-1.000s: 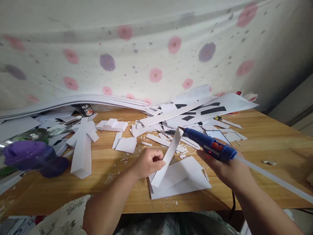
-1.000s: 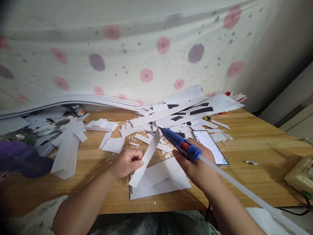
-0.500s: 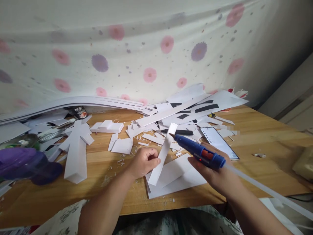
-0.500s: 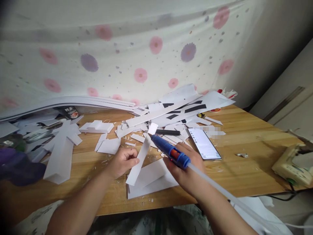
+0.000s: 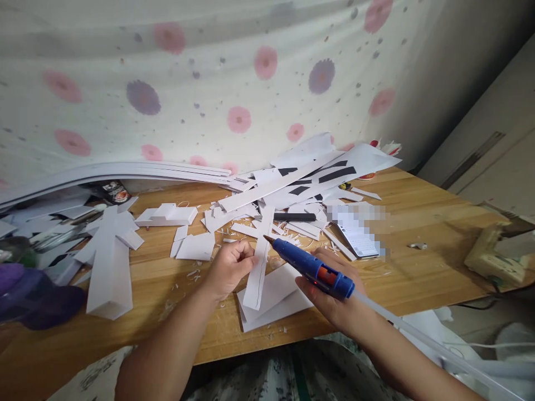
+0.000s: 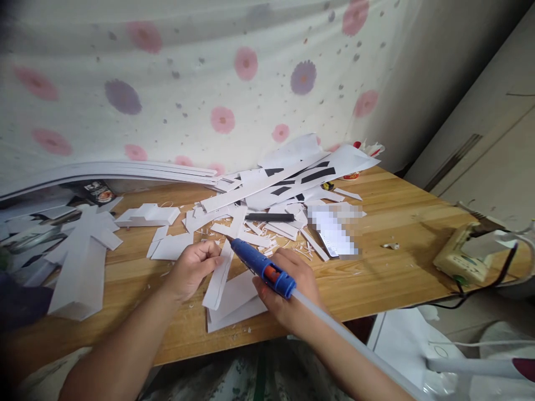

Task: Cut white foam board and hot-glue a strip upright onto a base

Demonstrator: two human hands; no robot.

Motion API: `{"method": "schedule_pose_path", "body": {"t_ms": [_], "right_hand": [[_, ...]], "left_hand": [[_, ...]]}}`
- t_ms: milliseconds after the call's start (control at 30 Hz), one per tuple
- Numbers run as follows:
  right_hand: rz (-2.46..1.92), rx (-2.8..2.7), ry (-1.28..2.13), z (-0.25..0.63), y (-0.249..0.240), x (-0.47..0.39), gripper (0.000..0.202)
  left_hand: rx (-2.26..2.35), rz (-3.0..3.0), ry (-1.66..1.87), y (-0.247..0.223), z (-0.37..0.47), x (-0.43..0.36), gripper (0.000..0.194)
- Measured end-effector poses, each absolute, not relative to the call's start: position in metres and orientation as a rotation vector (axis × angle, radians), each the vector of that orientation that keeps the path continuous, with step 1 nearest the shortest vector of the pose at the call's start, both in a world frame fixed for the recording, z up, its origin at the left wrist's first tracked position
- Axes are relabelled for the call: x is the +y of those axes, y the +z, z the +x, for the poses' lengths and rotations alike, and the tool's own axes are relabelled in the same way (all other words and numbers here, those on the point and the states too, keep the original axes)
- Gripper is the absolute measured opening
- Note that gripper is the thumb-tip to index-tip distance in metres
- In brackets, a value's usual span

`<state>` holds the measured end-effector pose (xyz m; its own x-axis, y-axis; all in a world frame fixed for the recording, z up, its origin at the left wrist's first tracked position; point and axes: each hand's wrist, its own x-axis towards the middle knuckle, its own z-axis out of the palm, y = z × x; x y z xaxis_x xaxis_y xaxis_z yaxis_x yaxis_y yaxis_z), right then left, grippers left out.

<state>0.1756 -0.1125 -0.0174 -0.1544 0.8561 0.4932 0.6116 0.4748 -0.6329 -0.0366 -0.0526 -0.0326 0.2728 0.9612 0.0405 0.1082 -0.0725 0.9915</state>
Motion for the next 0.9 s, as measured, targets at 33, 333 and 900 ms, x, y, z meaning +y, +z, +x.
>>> {"method": "schedule_pose_path", "body": {"t_ms": [33,333,900], "right_hand": [[-1.231,-1.858,0.357,0.175,-0.018,-0.112,0.022],[-1.252,-1.865,0.348,0.176,-0.017,-0.110,0.024],[-1.217,-1.912,0.372,0.165,-0.010,-0.101,0.023]], "left_hand": [[1.066,1.452,1.000,-0.033,-0.036,-0.052,0.025],[1.104,1.330,1.108,-0.028,-0.029,-0.052,0.028],[0.937,0.970,1.166,-0.027,-0.025,-0.052,0.025]]}}
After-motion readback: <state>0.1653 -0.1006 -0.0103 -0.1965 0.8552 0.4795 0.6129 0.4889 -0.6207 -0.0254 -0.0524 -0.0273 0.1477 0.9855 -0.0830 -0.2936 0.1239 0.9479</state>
